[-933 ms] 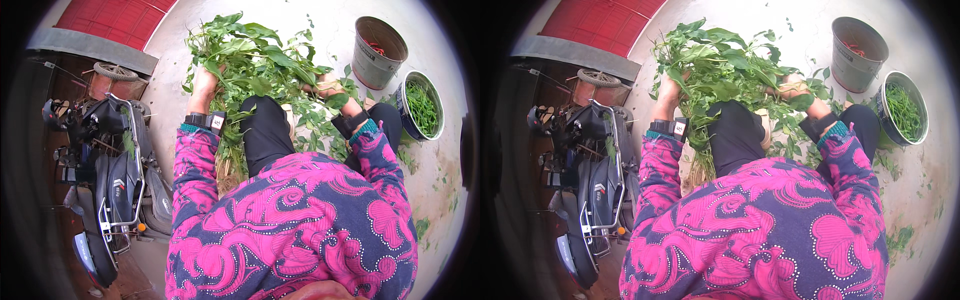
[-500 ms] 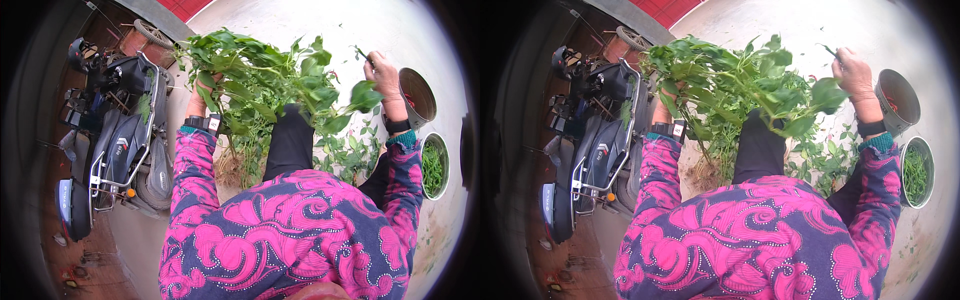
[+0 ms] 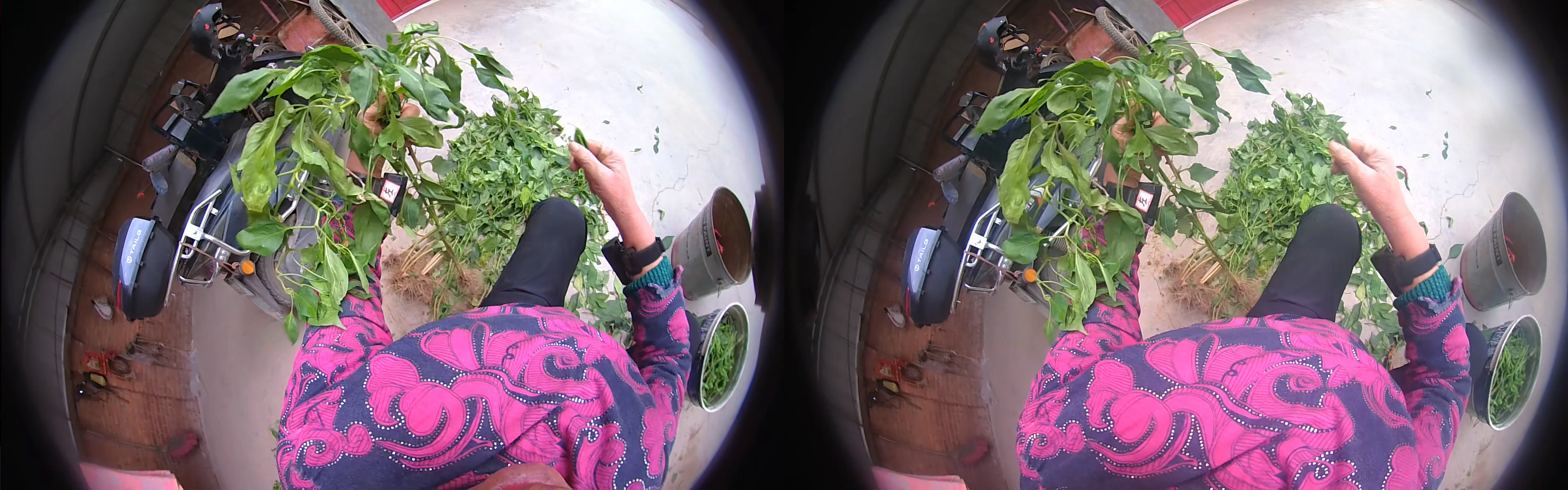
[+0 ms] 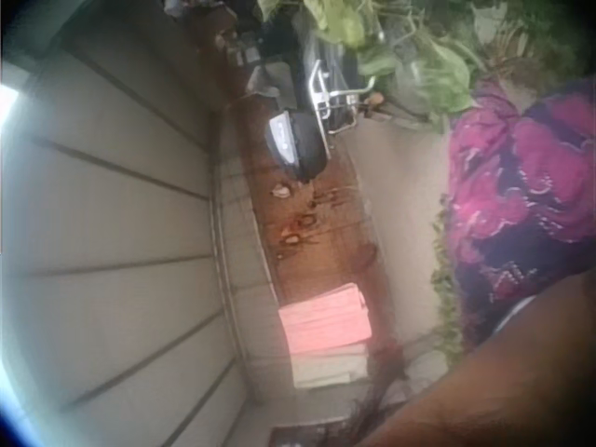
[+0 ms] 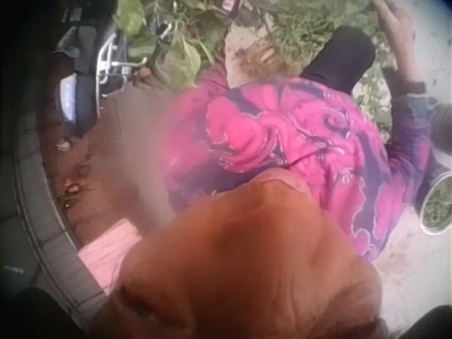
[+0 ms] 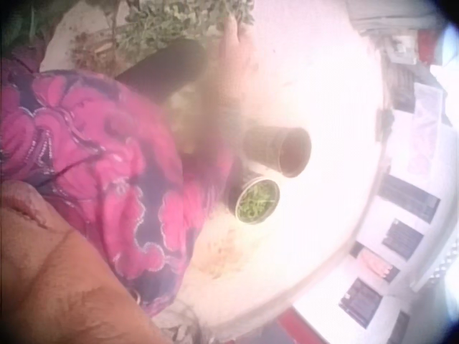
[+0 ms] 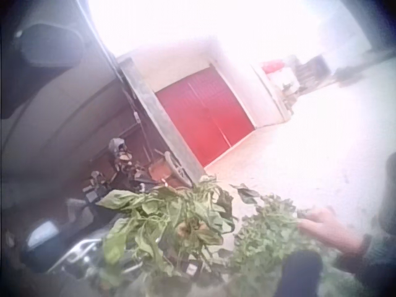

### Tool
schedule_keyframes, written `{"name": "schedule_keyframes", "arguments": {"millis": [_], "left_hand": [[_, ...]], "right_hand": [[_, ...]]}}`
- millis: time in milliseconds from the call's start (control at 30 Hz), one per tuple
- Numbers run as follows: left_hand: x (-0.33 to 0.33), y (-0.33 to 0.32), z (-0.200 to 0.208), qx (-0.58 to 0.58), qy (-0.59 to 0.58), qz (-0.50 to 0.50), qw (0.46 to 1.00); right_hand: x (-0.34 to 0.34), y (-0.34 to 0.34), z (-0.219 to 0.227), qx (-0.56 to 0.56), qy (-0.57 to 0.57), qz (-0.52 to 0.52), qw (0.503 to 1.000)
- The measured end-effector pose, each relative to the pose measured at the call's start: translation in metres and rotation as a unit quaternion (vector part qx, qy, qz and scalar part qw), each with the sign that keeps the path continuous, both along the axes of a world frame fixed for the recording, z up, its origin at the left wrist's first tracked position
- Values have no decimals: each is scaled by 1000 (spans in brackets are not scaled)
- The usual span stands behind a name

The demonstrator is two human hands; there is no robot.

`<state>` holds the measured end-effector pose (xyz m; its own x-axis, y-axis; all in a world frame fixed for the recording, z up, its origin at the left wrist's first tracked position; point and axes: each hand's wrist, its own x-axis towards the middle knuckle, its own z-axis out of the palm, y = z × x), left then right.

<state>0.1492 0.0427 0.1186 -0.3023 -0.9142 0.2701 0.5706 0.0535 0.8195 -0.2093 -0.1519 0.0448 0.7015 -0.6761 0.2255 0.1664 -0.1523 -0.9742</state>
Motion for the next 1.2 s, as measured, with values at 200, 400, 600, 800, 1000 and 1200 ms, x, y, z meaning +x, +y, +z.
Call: {"name": "schedule_keyframes", "arguments": {"millis": [200, 400, 600, 800, 1000, 1200], "left_hand": [[-31, -26, -20, -79, -21, -17, 997], [-80, -34, -20, 89, -80, 117, 986], [-80, -39, -38, 77, -78, 201, 973], [-82, -45, -67, 40, -127, 274, 952], [-80, -57, -75, 126, 4, 59, 990], [-62, -37, -92, 57, -304, 261, 914]], "right_hand": [[80, 48, 36, -90, -122, 142, 978], [99, 47, 39, -269, 31, -1, 963], [85, 58, 19, -281, 32, -72, 957], [100, 62, 12, -371, 24, -78, 925], [87, 56, 12, -232, 127, 0, 964], [64, 57, 8, -408, 75, -8, 910]]}}
